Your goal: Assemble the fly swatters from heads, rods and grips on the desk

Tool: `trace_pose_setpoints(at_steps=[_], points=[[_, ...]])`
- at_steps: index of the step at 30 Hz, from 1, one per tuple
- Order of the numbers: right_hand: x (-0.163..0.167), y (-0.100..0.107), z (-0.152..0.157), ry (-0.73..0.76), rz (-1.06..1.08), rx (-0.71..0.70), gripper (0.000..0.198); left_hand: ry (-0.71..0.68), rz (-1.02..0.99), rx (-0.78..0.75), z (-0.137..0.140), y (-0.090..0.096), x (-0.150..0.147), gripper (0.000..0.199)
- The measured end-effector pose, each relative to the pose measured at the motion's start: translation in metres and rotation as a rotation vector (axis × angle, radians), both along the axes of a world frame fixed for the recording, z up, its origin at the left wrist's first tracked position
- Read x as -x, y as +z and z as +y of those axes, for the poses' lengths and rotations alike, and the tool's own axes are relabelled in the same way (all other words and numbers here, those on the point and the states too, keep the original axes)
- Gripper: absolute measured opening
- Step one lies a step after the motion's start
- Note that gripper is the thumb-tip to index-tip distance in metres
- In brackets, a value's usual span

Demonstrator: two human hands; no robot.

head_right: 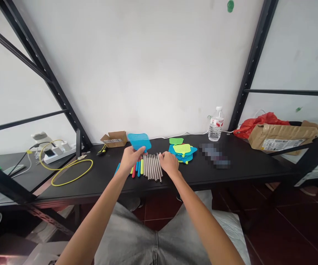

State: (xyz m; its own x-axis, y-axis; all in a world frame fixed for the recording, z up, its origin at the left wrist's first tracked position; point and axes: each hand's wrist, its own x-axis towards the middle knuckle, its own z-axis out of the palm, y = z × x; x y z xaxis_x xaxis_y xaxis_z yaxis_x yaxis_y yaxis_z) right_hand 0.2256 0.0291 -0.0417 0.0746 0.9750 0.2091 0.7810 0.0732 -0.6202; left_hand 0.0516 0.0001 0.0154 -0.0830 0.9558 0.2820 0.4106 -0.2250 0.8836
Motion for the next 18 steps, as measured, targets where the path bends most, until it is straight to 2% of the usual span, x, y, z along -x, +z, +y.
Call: trace_pose_setpoints(at_steps=[2, 5, 9, 11, 14, 18], points=[[0.003, -0.004, 0.004, -0.009, -0.035, 0.006, 0.034, -0.047, 0.131, -0.009, 0.009, 0.002, -0.022, 0.034], [0.006, -0.012, 0.0, -0.013, -0.063, -0.03, 0.03, 0.006, 0.255, 0.005, 0.028, 0.006, -0.06, 0.047], [0.005, -0.018, -0.006, 0.019, -0.067, -0.055, 0.024, -0.057, 0.368, 0.167, 0.053, 0.008, -0.113, 0.08], [0.003, -0.019, -0.008, 0.063, -0.074, -0.047, 0.023, -0.08, 0.435, 0.238, 0.063, 0.006, -0.133, 0.086], [0.0, -0.02, -0.009, 0.103, -0.078, -0.025, 0.025, -0.091, 0.575, 0.282, 0.071, 0.0, -0.149, 0.074], [0.0, -0.02, -0.01, 0.104, -0.048, -0.006, 0.024, -0.068, 0.789, 0.252, 0.072, -0.004, -0.148, 0.057]])
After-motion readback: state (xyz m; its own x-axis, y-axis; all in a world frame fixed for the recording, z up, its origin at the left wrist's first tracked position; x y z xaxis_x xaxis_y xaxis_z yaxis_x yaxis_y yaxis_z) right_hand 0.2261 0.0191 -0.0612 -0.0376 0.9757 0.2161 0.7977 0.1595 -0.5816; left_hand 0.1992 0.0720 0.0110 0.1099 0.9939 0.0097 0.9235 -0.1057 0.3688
